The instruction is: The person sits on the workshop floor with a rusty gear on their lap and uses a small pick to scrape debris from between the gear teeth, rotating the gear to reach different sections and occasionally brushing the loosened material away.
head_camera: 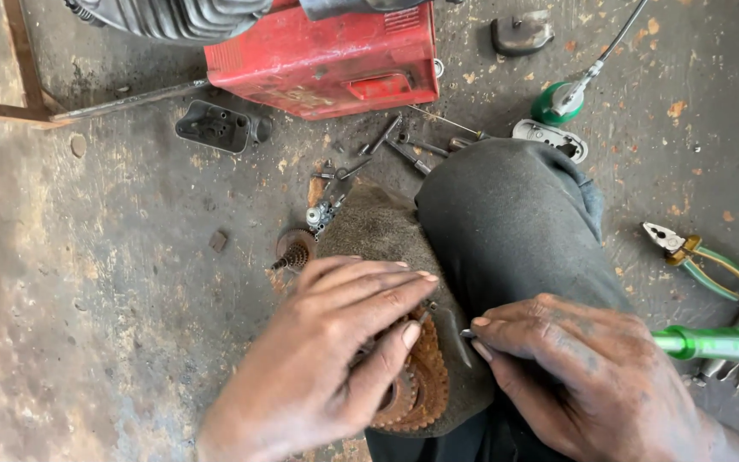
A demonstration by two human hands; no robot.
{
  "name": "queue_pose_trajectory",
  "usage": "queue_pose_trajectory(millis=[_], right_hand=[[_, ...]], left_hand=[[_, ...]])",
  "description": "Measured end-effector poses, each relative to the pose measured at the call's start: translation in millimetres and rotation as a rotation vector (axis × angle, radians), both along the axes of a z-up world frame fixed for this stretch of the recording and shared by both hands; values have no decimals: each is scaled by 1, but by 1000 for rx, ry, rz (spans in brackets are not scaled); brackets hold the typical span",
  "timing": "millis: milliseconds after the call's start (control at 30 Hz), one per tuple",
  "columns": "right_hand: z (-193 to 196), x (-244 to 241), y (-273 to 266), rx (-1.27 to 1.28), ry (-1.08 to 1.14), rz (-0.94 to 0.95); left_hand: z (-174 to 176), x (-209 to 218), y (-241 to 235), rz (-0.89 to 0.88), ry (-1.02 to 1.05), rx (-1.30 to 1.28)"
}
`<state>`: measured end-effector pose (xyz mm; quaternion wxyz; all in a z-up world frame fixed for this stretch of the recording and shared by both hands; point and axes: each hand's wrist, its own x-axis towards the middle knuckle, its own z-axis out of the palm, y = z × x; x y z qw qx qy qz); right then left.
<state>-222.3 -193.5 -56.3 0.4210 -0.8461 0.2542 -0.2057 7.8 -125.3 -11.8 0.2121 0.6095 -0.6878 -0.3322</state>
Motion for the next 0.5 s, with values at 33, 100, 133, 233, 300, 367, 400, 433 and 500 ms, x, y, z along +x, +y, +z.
queue_pose_trajectory(millis=[33, 100, 133, 233, 300, 367, 400, 433, 500], right_hand=[[0, 3, 1, -14, -29, -6], [-1, 6, 3, -31, -54, -14], [-3, 7, 3, -45, -55, -9], [-5, 8, 5, -80, -35, -10], [-5, 11, 7, -98, -17, -13], [-3, 17, 9, -102, -3, -92], [-2, 19, 10, -105, 2, -89], [-1, 22, 12, -153, 22, -115], [-1, 25, 15, -201, 41, -141]], left_hand=[[-2, 7, -1, -29, 21, 48], [-8, 14, -3, -60, 47, 94], [-11, 14, -4, -58, 75, 85], [-13, 11, -8, -50, 124, 34], [-14, 10, -8, -40, 143, -4], [-16, 9, -8, -10, 131, -56], [-17, 8, -7, -8, 136, -58], [-18, 7, -6, 12, 129, -58], [-19, 6, -4, 33, 121, -59]])
